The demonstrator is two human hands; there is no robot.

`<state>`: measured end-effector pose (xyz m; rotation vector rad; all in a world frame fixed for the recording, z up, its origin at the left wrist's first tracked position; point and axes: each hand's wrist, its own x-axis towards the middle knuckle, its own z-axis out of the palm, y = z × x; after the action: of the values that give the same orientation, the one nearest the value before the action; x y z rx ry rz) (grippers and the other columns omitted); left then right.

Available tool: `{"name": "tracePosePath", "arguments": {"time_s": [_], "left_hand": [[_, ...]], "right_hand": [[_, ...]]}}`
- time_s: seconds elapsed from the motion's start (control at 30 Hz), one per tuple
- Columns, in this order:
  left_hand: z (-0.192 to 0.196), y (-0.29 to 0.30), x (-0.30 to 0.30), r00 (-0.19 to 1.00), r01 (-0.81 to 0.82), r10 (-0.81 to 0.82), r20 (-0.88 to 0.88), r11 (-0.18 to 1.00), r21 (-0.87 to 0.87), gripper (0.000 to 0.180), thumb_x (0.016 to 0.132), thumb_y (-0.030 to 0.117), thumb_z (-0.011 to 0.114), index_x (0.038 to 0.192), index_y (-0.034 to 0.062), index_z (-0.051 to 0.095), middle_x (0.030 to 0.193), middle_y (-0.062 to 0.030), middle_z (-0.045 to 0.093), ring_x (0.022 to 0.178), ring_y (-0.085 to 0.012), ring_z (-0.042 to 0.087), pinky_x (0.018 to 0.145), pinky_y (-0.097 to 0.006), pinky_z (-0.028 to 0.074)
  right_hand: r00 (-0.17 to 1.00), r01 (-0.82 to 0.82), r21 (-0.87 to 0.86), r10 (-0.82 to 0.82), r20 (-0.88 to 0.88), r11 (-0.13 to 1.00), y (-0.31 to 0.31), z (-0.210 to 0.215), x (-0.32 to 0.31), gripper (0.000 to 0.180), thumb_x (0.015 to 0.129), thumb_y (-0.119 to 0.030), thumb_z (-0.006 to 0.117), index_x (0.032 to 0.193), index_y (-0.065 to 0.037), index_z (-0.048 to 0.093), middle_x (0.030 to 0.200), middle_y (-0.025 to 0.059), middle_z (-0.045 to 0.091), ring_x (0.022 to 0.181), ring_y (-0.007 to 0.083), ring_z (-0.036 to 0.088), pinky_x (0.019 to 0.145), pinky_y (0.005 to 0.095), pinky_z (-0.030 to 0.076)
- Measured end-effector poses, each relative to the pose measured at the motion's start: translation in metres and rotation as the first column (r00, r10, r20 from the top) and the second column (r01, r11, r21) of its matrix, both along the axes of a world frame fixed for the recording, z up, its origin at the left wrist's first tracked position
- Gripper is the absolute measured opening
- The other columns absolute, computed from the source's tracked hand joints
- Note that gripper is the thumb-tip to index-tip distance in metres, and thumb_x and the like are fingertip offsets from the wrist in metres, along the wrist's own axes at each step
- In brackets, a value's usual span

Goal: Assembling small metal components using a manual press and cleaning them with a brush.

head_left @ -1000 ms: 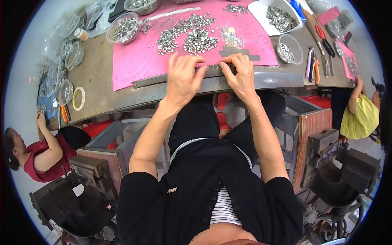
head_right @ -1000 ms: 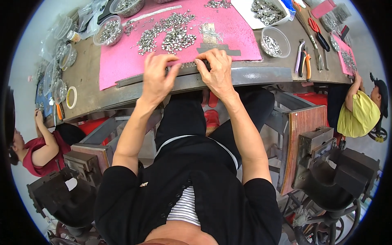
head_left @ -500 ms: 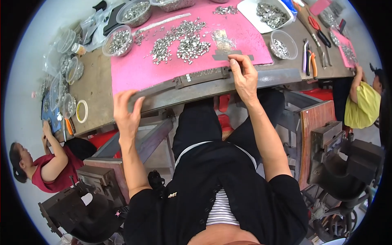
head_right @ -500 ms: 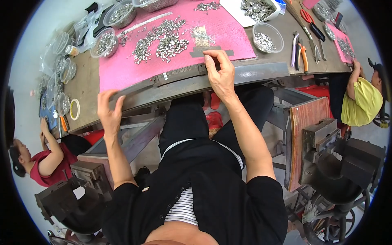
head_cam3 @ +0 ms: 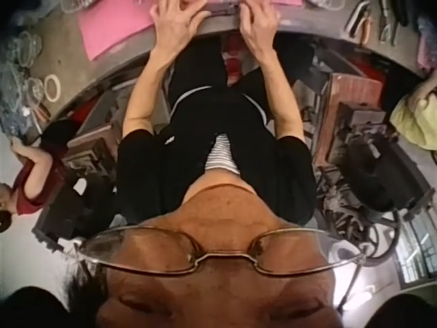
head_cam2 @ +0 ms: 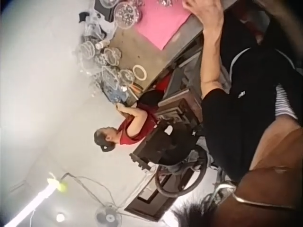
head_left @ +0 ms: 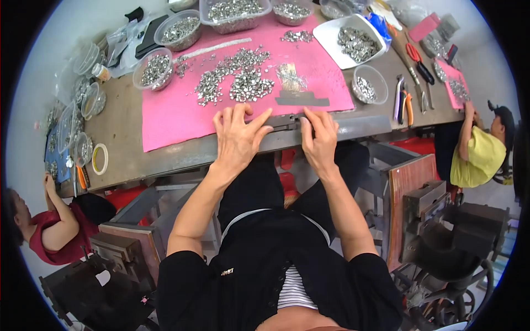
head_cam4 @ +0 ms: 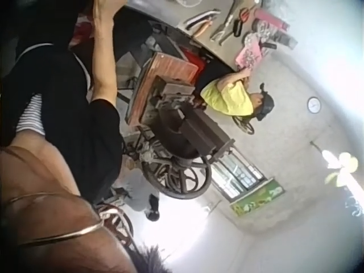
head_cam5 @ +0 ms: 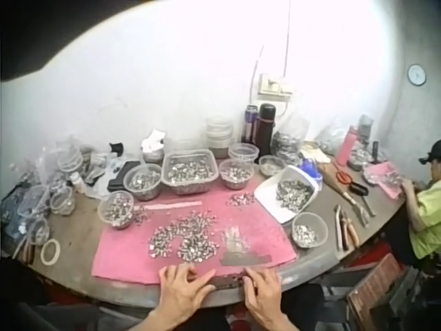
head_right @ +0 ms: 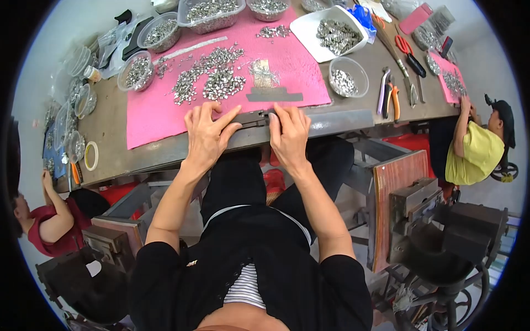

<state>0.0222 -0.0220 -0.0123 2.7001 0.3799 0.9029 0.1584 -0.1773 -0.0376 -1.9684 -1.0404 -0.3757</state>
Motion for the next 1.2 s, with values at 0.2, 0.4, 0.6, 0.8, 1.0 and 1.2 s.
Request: {"name": "tracePosePath", "arguments": {"time_s": [0.2,0.4,0.6,0.8,1.0,1.2], "left_hand": [[-0.015,-0.012,-0.005,0.996,0.007,-0.003,0.084,0.999,-0.048,0.034,0.081,0.018,0.078,0.115,0.0140,0.072,0.111,-0.0046,0.065,0.111,-0.0252,0.056,0.101,-0.047,0.030],[-0.016,-0.025,0.000,0.990,-0.069,0.083,0.112,0.990,-0.125,0.027,0.080,0.012,0.075,0.105,0.0139,0.067,0.106,-0.0019,0.060,0.106,-0.0234,0.054,0.101,-0.052,0.028],[0.003,-0.019,0.004,0.998,-0.048,0.052,0.024,0.986,-0.158,0.028,0.080,0.017,0.078,0.105,0.0134,0.068,0.104,-0.0032,0.063,0.104,-0.0244,0.056,0.103,-0.050,0.028],[0.013,0.075,0.080,0.998,0.063,-0.066,0.015,0.986,0.154,0.015,0.089,0.018,0.071,0.105,0.0155,0.072,0.095,-0.0018,0.065,0.101,-0.0238,0.058,0.107,-0.057,0.027],[-0.006,0.130,0.142,0.999,0.038,-0.038,-0.003,0.992,0.123,0.015,0.088,0.025,0.072,0.097,0.0134,0.077,0.092,-0.0066,0.066,0.101,-0.0276,0.059,0.104,-0.062,0.027],[-0.010,0.132,0.147,0.998,0.028,-0.026,-0.050,0.999,0.031,0.013,0.089,0.026,0.070,0.093,0.0146,0.075,0.090,-0.0037,0.066,0.097,-0.0259,0.059,0.097,-0.057,0.029]], "right_hand": [[0.868,-0.127,0.326,0.264,-0.421,0.937,-0.005,0.012,-0.014,0.010,0.095,-0.003,0.067,0.089,0.004,0.069,0.086,0.0090,0.068,0.077,0.0147,0.063,0.071,0.0275,0.049],[0.894,-0.231,0.187,0.285,-0.347,0.955,0.003,0.018,0.013,0.013,0.094,-0.005,0.067,0.083,0.003,0.066,0.078,0.0100,0.066,0.068,0.0182,0.061,0.064,0.0314,0.048],[0.986,-0.129,0.046,0.134,-0.103,0.991,0.068,0.032,0.107,0.015,0.094,-0.013,0.066,0.096,0.000,0.073,0.088,0.0151,0.069,0.076,0.0277,0.067,0.069,0.0367,0.051],[1.000,0.026,-0.208,-0.027,-0.001,0.978,0.131,0.010,0.167,0.020,0.089,-0.020,0.068,0.095,-0.001,0.074,0.092,0.0184,0.069,0.085,0.0364,0.067,0.079,0.0465,0.053],[0.996,0.069,-0.199,-0.056,0.074,0.978,0.135,0.007,0.162,0.012,0.084,-0.014,0.067,0.086,-0.003,0.071,0.091,0.0188,0.068,0.092,0.0367,0.066,0.083,0.0468,0.051],[0.978,-0.150,-0.100,0.133,-0.161,0.984,0.112,0.036,0.135,0.013,0.088,-0.010,0.065,0.091,0.002,0.067,0.079,0.0159,0.071,0.068,0.0318,0.069,0.067,0.0391,0.054]]}}
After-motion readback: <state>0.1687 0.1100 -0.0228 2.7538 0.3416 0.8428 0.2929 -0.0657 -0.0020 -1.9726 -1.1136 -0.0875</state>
